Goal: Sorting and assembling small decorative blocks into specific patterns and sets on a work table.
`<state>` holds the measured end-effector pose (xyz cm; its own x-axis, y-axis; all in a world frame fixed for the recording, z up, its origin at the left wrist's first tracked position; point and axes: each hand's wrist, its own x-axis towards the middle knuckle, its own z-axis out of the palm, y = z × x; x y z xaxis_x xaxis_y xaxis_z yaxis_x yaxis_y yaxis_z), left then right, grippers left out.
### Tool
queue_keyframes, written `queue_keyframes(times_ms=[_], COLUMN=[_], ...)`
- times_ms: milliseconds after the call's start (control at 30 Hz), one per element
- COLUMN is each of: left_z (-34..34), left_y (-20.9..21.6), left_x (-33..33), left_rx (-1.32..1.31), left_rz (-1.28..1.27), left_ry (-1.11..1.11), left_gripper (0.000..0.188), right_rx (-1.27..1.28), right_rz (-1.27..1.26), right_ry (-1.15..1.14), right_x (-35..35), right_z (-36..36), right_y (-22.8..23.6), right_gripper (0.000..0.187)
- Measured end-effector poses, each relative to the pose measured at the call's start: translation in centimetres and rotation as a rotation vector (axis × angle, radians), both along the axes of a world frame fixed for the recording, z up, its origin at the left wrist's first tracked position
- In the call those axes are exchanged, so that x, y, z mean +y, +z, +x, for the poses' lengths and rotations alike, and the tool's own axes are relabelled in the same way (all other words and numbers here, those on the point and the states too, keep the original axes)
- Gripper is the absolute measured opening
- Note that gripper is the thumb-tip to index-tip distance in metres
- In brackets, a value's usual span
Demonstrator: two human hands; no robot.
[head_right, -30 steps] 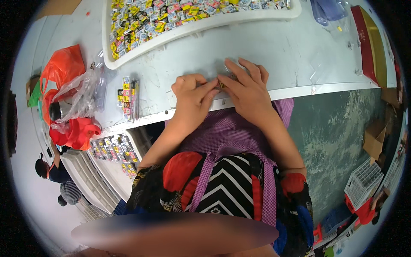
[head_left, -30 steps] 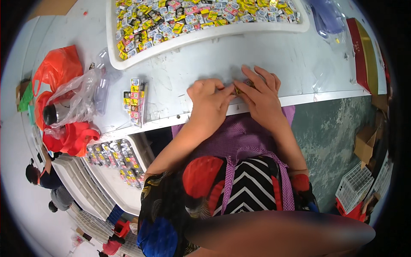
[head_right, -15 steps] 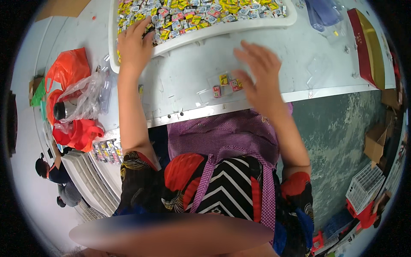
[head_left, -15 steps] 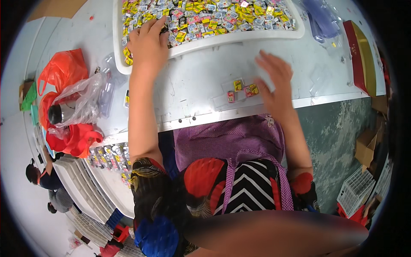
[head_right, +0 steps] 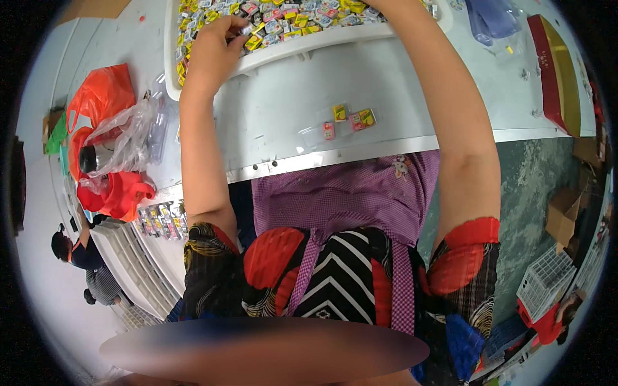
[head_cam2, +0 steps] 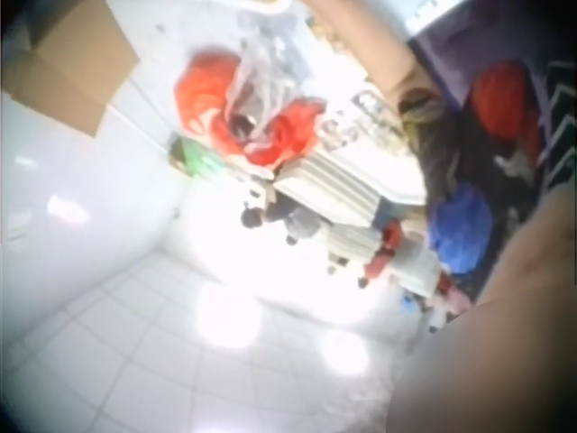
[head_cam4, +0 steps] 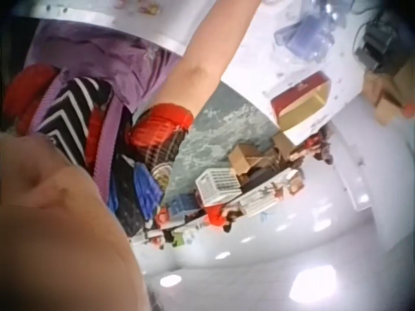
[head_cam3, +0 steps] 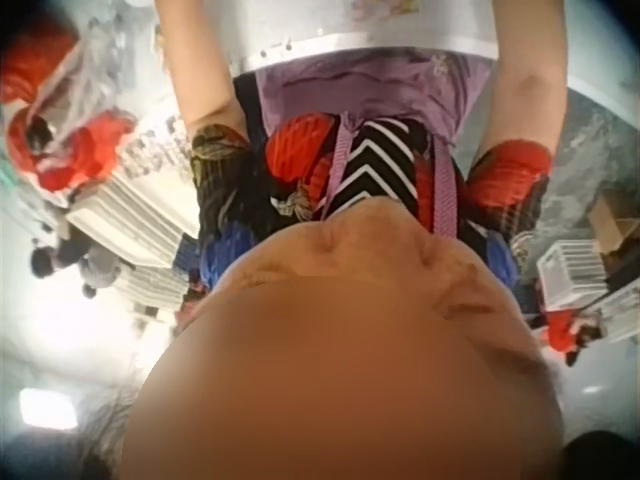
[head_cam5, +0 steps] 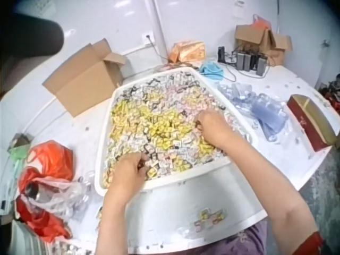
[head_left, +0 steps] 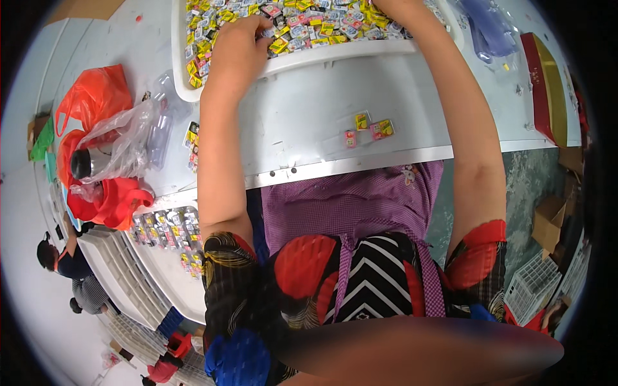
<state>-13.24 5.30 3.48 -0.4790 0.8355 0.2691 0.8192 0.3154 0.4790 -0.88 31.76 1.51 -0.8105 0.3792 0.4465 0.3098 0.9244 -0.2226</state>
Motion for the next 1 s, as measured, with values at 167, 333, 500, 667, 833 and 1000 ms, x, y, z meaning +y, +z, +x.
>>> queue_keyframes(times_ms=[167, 333, 500, 667, 833, 1000], left_z=[-0.7, 1.0, 8.0, 14.4, 16.6, 16.9], left_y=[-0.4, 0.1, 1.9, -1.2, -3.6, -4.0], left_x=[-0.5, -1.6, -5.5, -8.3, -7.7, -7.3], left_rx=[0.005, 0.211, -0.348, -0.721, -0.361, -0.347], left_rz=[-0.061, 0.123, 0.071, -0.047, 0.029, 0.054], left_ry=[0.046, 0.087, -0.040, -0.006, 0.022, -0.020], left_gripper=[0.016, 0.020, 0.023, 0.022, 0.023, 0.023], right_rx=[0.370, 0.364, 0.134, 0.053, 0.031, 0.019], right_rz=[-0.048, -0.317, -0.691, -0.887, -0.690, -0.420], right_ry=[0.110, 0.078, 0.151, 0.083, 0.097, 0.045], right_x=[-2.0, -8.1, -12.6, -18.0, -19.5, -20.0], right_z=[1.1, 7.3, 14.5, 16.6, 16.4, 16.2], right_y=[0.5, 4.3, 1.0, 0.3, -1.6, -2.2], right_gripper=[0.013, 0.011, 0.020, 0.016, 0.013, 0.009])
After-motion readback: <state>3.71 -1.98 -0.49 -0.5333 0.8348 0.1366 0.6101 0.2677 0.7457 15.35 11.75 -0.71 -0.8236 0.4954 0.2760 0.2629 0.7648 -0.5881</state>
